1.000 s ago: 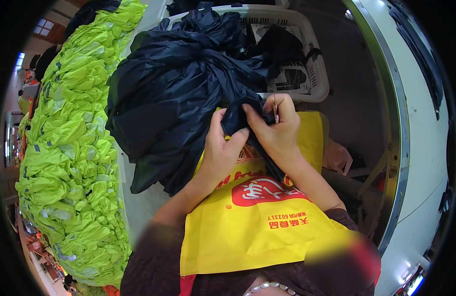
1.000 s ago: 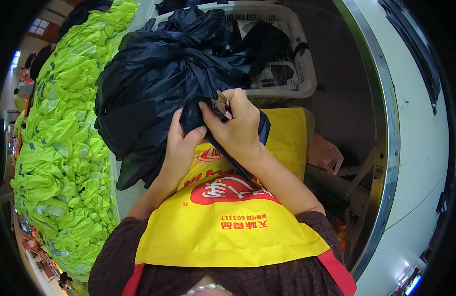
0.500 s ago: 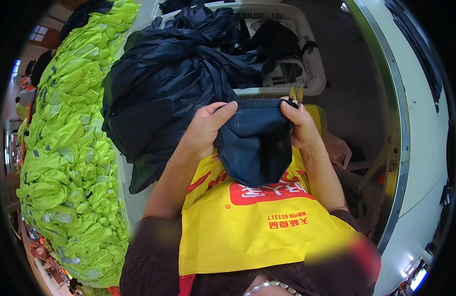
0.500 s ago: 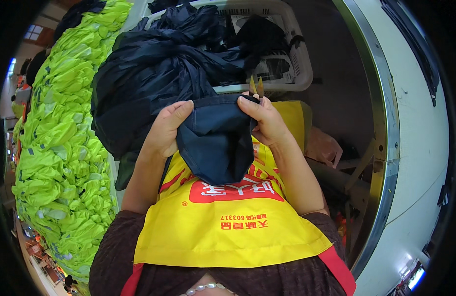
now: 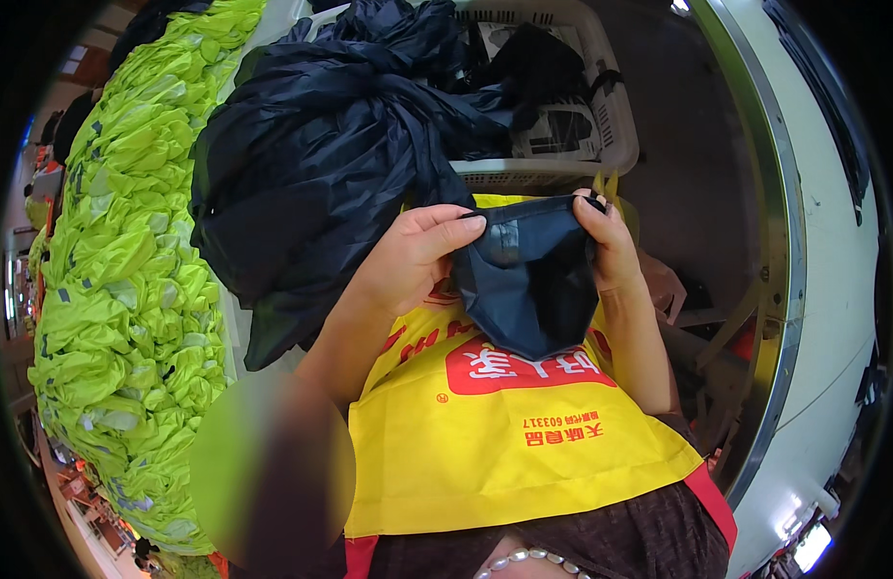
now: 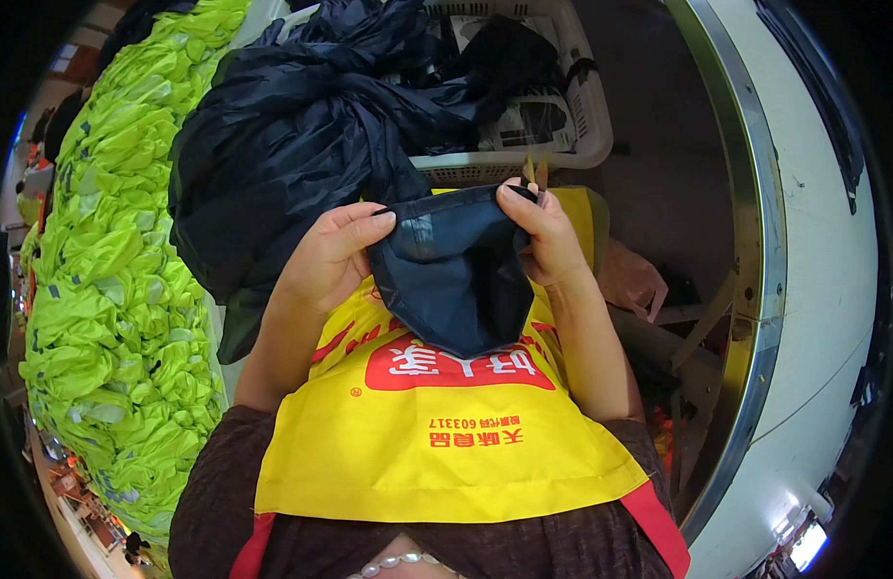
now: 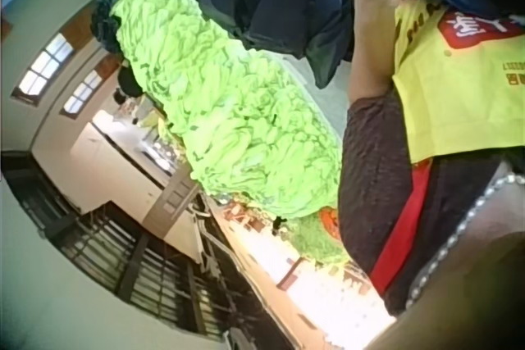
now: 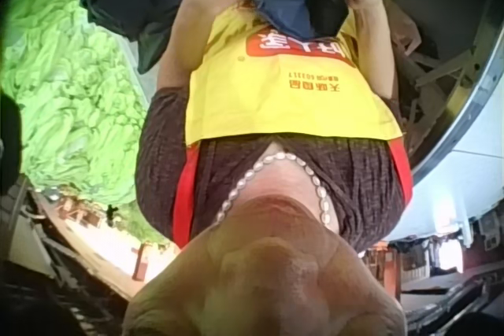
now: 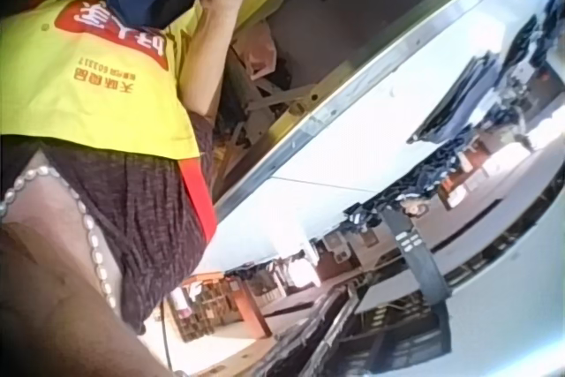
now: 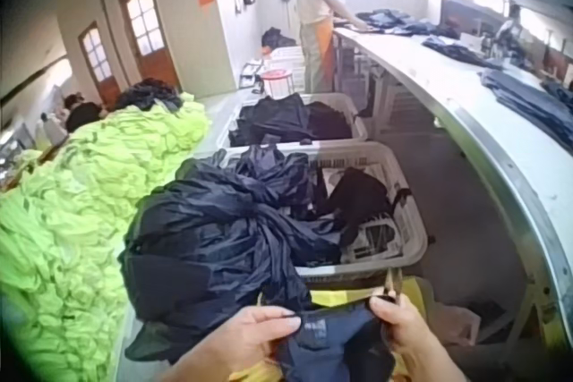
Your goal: The person uses scissors to cut the edges of dark blue fabric pieces one at a time. They repeatedly pick up a piece, trim its edges, and place it into a white basket. The person also folds a larger piece of fabric on the table.
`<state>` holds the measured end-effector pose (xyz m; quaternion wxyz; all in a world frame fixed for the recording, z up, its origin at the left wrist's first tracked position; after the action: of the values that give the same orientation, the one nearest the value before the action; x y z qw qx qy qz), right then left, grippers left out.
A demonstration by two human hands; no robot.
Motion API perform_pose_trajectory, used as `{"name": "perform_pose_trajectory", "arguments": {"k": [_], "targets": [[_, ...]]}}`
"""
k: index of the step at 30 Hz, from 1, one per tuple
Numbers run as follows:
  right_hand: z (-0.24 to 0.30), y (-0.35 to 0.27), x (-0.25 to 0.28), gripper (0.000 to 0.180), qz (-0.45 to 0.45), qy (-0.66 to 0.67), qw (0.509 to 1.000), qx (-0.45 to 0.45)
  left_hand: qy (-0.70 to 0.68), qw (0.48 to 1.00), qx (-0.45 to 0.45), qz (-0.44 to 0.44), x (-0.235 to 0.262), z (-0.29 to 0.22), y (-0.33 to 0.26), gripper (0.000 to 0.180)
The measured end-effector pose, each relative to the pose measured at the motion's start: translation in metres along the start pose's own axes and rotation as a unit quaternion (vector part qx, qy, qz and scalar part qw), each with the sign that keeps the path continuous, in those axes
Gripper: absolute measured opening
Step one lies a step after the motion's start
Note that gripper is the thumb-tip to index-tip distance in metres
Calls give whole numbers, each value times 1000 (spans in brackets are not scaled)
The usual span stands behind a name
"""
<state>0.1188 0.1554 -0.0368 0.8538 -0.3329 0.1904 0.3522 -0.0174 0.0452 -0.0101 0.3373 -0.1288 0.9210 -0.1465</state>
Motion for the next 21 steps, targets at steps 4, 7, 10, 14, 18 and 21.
{"name": "perform_pose_trajectory", "arguments": {"k": [4,7,10,14,18,21], "targets": [[45,-19,11,31,-209,-331,893,222,2,999,-16,-37,4,2,4,18],[80,-50,-11,38,-270,-400,829,284,-19,999,-37,-32,6,4,5,18],[80,-58,-63,29,-130,-480,813,301,27,999,-27,-34,2,7,6,17],[60,-45,-81,19,-72,-509,794,324,25,999,-35,-14,-5,11,9,16],[54,-43,-81,16,-76,-560,759,322,64,995,-50,-54,-1,13,12,14],[52,-44,-83,15,-79,-564,761,310,139,982,-119,-45,-7,2,15,13]]}}
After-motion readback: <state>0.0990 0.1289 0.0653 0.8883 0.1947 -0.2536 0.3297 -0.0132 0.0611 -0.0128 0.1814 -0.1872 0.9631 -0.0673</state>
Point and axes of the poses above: each hand's wrist, its own y-axis towards the middle knuckle, its own x-axis out of the back of the hand, z = x × y, the point moved 8 cm from there along y, towards the middle knuckle, and after that the axes turned 10 degrees about -x, right-handed, at the moved point
